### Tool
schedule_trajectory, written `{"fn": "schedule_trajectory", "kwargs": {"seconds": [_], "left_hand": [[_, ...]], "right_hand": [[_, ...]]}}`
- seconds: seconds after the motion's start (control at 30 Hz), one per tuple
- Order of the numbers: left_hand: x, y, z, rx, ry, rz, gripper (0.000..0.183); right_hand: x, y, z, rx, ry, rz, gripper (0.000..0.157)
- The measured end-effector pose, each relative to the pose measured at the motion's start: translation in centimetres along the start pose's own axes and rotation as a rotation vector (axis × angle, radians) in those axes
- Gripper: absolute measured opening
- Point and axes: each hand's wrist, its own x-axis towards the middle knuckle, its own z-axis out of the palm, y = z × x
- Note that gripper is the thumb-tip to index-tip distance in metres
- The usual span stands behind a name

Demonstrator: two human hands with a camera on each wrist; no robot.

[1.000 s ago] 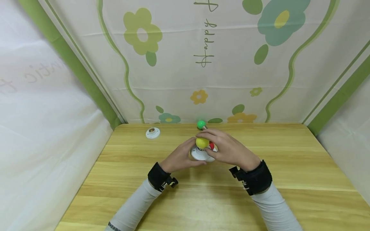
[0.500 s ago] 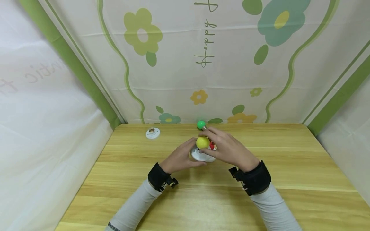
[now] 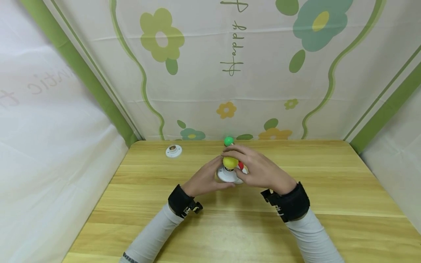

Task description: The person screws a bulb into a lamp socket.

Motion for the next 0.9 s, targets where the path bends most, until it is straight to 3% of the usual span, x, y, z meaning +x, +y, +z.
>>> {"fn": "schedule_trajectory", "kwargs": {"seconds": [0.27, 0.73, 0.9], "left_hand": [[-0.04, 0.06, -0.09, 0.002, 0.006, 0.002, 0.086], [-0.04, -0.02, 0.11, -0.009, 0.005, 0.004, 0.074], [0.01, 0.05, 0.13, -0.017, 0.003, -0.008, 0.075]], "right_hand": [[0.09, 0.09, 0.07, -0.003, 0.023, -0.002, 0.048], [-0.03, -0.02, 0.26, -0.048, 0.018, 0.108, 0.046], [-0.27, -0.09, 0.18, -0.080, -0.002, 0.147, 0.058]]}}
